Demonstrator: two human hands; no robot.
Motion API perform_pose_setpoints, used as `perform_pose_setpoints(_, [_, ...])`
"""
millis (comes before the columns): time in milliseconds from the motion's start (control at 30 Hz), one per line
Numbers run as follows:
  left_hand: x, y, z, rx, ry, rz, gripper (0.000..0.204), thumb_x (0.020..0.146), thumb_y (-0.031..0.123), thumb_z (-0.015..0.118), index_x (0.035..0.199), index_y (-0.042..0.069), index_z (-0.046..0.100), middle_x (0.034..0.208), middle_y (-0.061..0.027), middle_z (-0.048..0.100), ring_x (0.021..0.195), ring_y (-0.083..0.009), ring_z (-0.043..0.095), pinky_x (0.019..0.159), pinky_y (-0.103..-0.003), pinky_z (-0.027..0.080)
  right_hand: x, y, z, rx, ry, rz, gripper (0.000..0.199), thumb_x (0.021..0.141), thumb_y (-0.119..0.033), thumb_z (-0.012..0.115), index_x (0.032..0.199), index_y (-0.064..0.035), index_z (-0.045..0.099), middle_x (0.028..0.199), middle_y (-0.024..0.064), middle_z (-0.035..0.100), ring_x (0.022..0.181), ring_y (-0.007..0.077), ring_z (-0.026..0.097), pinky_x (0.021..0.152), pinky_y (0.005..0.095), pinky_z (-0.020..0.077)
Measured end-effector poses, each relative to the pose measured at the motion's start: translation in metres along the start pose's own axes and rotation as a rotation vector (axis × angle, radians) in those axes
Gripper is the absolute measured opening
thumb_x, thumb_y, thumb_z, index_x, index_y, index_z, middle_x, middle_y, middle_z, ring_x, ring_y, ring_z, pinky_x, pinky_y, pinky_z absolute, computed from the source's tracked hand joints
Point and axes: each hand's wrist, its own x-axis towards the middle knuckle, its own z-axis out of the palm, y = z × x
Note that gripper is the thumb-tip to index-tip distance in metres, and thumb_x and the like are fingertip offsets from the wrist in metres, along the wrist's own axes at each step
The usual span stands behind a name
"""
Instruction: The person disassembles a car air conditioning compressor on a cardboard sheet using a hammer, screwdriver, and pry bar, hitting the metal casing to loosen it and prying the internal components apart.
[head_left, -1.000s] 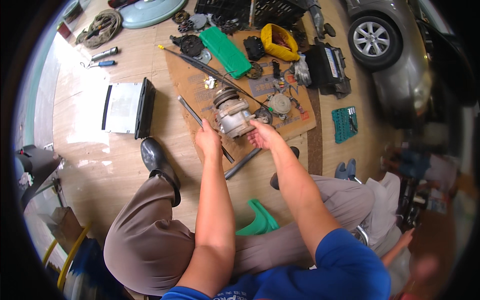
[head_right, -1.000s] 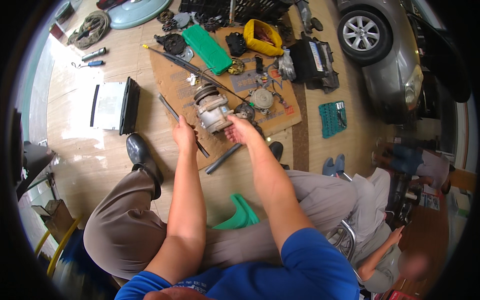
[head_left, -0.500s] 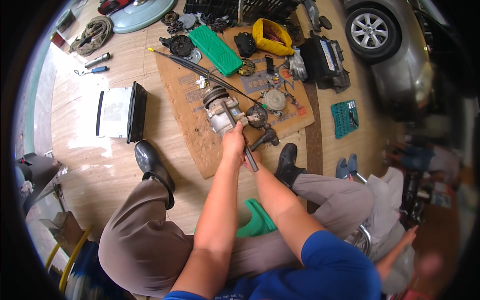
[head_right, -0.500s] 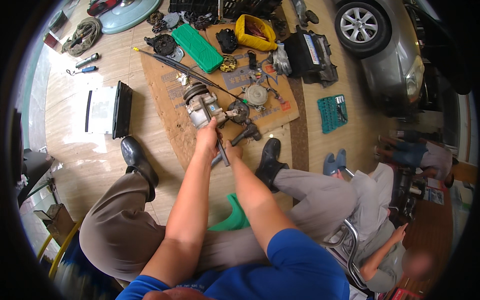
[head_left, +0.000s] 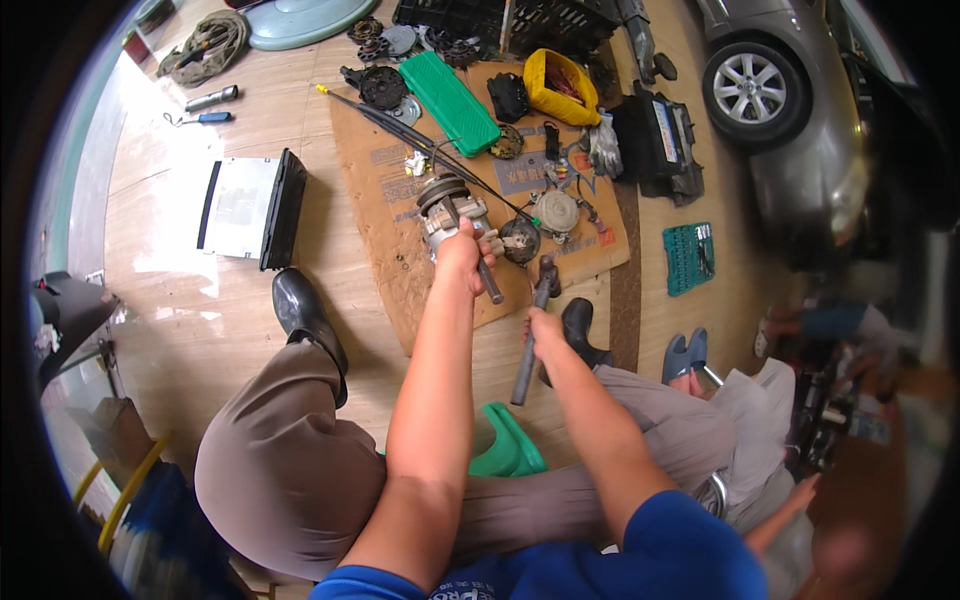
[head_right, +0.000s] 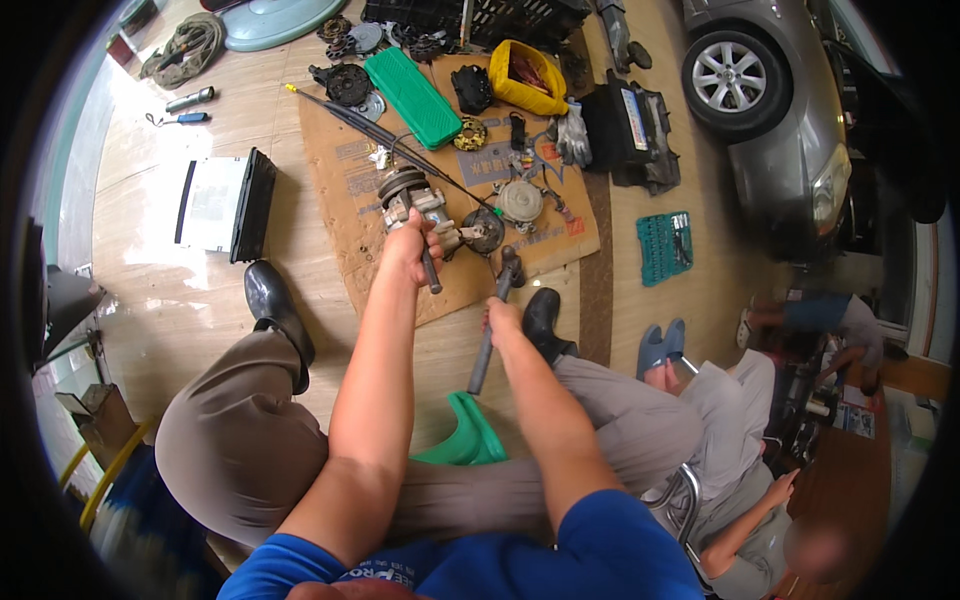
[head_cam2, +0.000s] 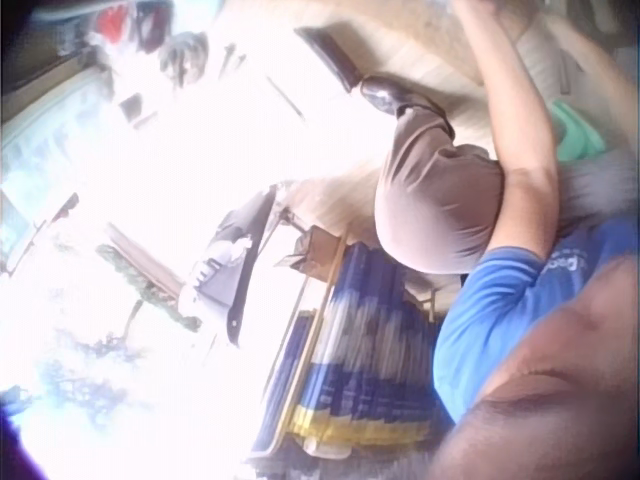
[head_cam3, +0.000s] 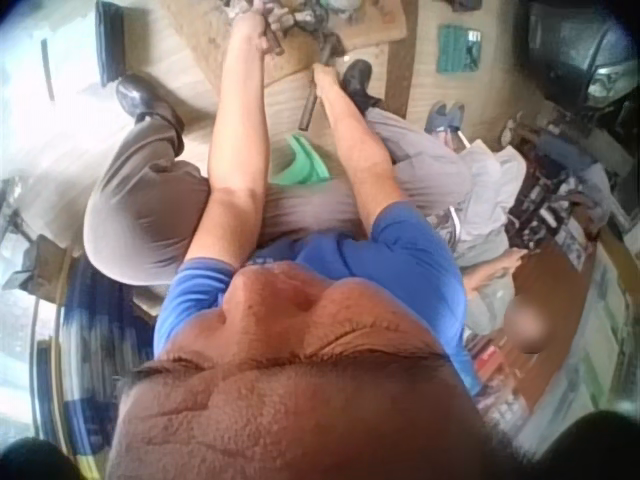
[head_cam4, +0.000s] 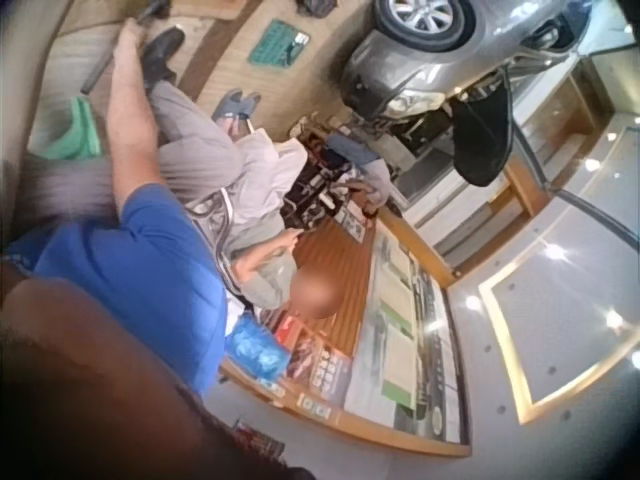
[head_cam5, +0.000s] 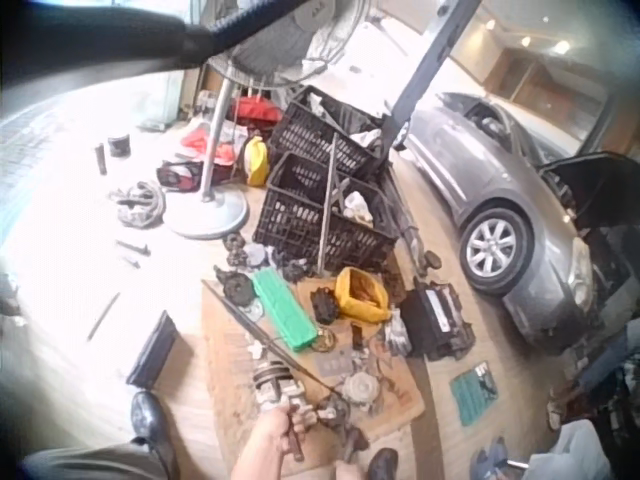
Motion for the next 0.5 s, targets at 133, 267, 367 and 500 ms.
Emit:
perform_pose_setpoints(133, [0.004,-0.01,-0.005,0.026,0.066,0.119,0.031,0.101,0.033,0.037,0.089,0.007,0.048,0.06,-0.0008,0.042,0.046,-0.0134,0.038,0.04,-0.028,0.033,-0.084,-0.043,-0.047,-0.155,-0.155,-0.184,0.022,0.088,-0.021,0.066,0.082,-0.0066,0.05,0.066,0.0035,0.05,0.051,0.0134,0.048,0.043,0.0299,0.0397])
perform_pose_setpoints(267, [0.003,-0.002,0.001,-0.032,0.015,0.098,0.029,0.101,0.027,0.039,0.085,0.005,0.045,0.063,-0.0019,0.041,0.049,-0.0123,0.039,0.041,-0.026,0.035,-0.167,-0.074,-0.104,-0.473,-0.234,-0.607,0.021,0.081,-0.019,0.074,0.083,-0.004,0.059,0.063,-0.0012,0.054,0.055,0.0084,0.053,0.046,0.0261,0.0432])
perform_pose_setpoints(367, [0.006,0.0,-0.001,-0.078,-0.027,0.069,0.024,0.101,0.022,0.038,0.084,0.006,0.043,0.066,-0.003,0.041,0.05,-0.0128,0.039,0.041,-0.027,0.037,-0.207,-0.11,-0.126,-1.062,-0.253,-1.089,0.02,0.073,-0.015,0.076,0.077,-0.0045,0.059,0.065,0.0054,0.056,0.061,0.0225,0.059,0.056,0.0329,0.0474])
perform_pose_setpoints(500, [0.006,0.001,-0.005,-0.149,-0.102,0.073,0.022,0.102,0.02,0.036,0.085,0.007,0.042,0.067,-0.0032,0.041,0.05,-0.0129,0.039,0.042,-0.026,0.037,-0.248,-0.13,-0.125,-1.576,-0.5,-1.329,0.02,0.069,-0.016,0.073,0.077,-0.0074,0.056,0.07,0.0079,0.059,0.069,0.0266,0.063,0.058,0.039,0.0482])
